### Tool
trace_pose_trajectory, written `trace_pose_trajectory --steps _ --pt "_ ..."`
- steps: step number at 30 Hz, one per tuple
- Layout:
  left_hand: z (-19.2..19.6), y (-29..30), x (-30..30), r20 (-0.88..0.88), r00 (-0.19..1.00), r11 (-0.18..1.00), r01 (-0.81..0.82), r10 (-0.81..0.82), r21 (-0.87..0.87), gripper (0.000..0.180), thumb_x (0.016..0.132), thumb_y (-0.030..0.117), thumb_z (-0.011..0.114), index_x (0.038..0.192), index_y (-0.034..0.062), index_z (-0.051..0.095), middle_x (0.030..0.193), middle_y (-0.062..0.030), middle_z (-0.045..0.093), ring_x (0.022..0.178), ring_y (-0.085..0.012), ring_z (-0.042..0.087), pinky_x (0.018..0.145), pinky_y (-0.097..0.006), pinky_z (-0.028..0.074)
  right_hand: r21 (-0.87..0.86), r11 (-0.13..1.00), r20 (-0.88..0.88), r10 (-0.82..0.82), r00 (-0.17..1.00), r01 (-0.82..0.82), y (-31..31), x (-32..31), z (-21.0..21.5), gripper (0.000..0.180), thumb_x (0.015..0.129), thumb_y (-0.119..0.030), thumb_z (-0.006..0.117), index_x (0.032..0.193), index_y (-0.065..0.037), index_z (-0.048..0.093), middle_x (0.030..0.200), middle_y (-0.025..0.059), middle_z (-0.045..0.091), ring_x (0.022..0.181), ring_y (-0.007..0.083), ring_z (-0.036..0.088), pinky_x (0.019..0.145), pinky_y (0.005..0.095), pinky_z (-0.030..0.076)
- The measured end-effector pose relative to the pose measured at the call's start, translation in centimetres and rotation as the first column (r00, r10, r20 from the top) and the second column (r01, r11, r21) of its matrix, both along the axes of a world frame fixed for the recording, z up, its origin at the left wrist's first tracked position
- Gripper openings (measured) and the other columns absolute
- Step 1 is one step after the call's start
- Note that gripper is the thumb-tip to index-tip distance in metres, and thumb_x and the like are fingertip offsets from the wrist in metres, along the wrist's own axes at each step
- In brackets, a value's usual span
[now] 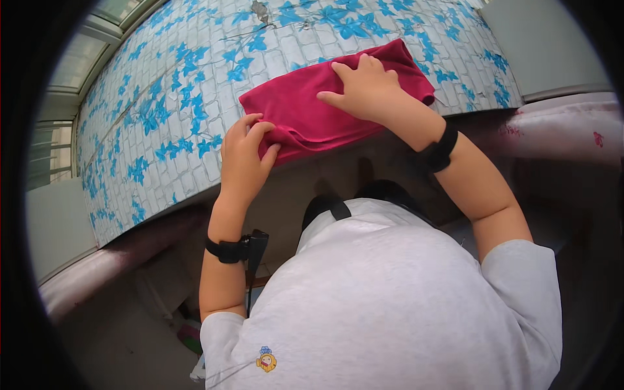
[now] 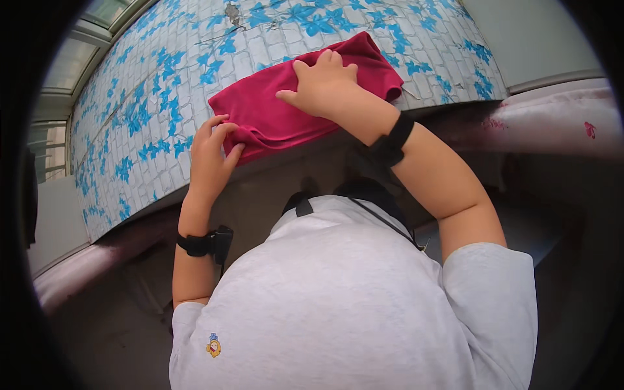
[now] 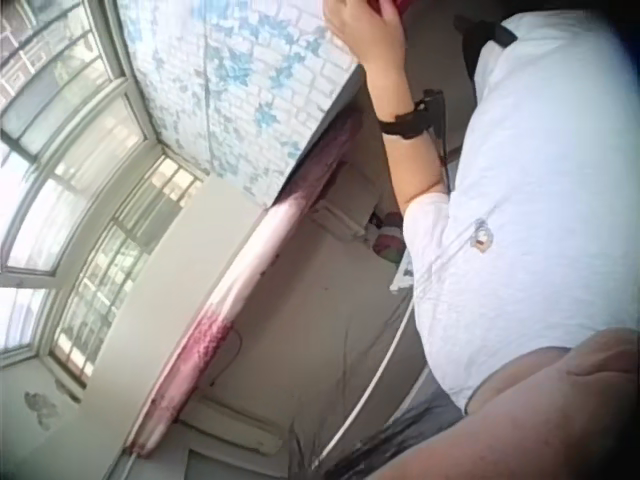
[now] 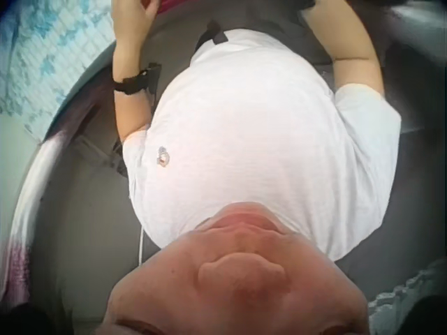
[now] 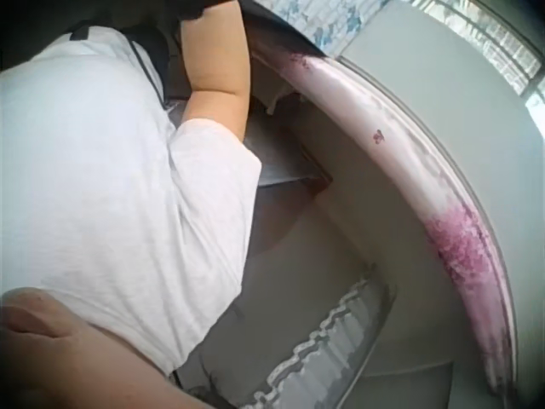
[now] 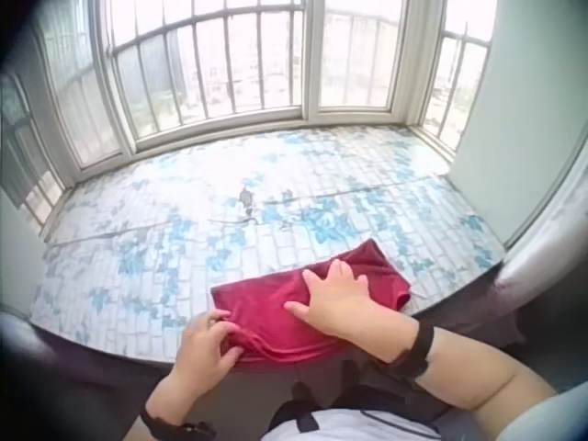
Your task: Cleaning and scraping a covered table surface using a pink cloth and a small metal scraping tool.
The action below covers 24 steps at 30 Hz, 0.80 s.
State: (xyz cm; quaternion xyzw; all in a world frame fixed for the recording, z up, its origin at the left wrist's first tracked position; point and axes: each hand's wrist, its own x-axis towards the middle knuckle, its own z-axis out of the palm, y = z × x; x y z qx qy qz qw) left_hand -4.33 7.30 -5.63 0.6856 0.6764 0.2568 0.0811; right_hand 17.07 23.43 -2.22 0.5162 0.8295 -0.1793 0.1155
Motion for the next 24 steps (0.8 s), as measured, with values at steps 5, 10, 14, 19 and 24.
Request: trace_pose_trajectory --steps 5,10,14,19,24 --pt "-0.3 -2.0 2.1 -0.009 1.000 0.999 -0.007 0.008 0.036 0.030 0.077 0.011 0.081 0.105 0.0087 0.070 0.127 -0.0132 0.063 0.117 -0.0359 0.059 0.099 -0.044 0.045 0.327 0.944 -0.229 0.117 0.966 -0.037 -2.5 -4.5 -1.9 0.070 0.093 -0.061 0.060 0.150 -0.021 0.049 0.162 0.0285 0.029 0.151 0.0441 0.025 0.114 0.0681 0.027" --pt "-1.7 -3.7 2.1 0.150 0.987 0.997 -0.058 0.052 0.041 0.019 0.086 0.012 0.073 0.104 0.0094 0.069 0.129 -0.0116 0.062 0.120 -0.0346 0.056 0.107 -0.050 0.038 0.414 0.904 -0.281 0.237 0.930 -0.106 -7.1 -4.3 -6.3 0.075 0.091 -0.064 0.059 0.155 -0.027 0.046 0.165 0.0252 0.026 0.155 0.0427 0.018 0.118 0.0695 0.013" --pt "-1.2 -4.9 1.5 0.228 0.968 0.991 -0.120 0.103 0.062 0.016 0.088 0.007 0.069 0.104 0.0055 0.068 0.127 -0.0142 0.064 0.121 -0.0342 0.058 0.104 -0.044 0.044 0.457 0.889 -0.291 0.173 0.941 -0.022 -4.7 0.4 -6.2 0.076 0.085 -0.071 0.060 0.151 -0.035 0.050 0.166 0.0203 0.027 0.155 0.0384 0.019 0.119 0.0686 0.010" --pt "-0.5 -6.0 0.0 0.166 0.970 0.974 -0.196 0.175 0.117 0.015 0.091 0.006 0.068 0.106 0.0041 0.068 0.125 -0.0145 0.064 0.118 -0.0335 0.060 0.103 -0.043 0.044 0.544 0.822 -0.033 -0.179 0.983 0.168 2.4 12.8 -6.8 0.082 0.084 -0.081 0.053 0.154 -0.040 0.043 0.167 0.0151 0.027 0.156 0.0331 0.021 0.120 0.0664 0.014" --pt "-0.3 -8.1 0.0 0.206 0.930 0.931 -0.337 0.306 0.137 0.013 0.092 0.006 0.066 0.105 0.0032 0.068 0.124 -0.0144 0.065 0.119 -0.0326 0.060 0.104 -0.043 0.044 0.393 0.753 0.059 -0.593 0.803 0.528 11.1 25.6 -6.7 0.080 0.091 -0.081 0.040 0.160 -0.043 0.029 0.172 0.0086 0.019 0.158 0.0317 0.017 0.119 0.0685 0.016"
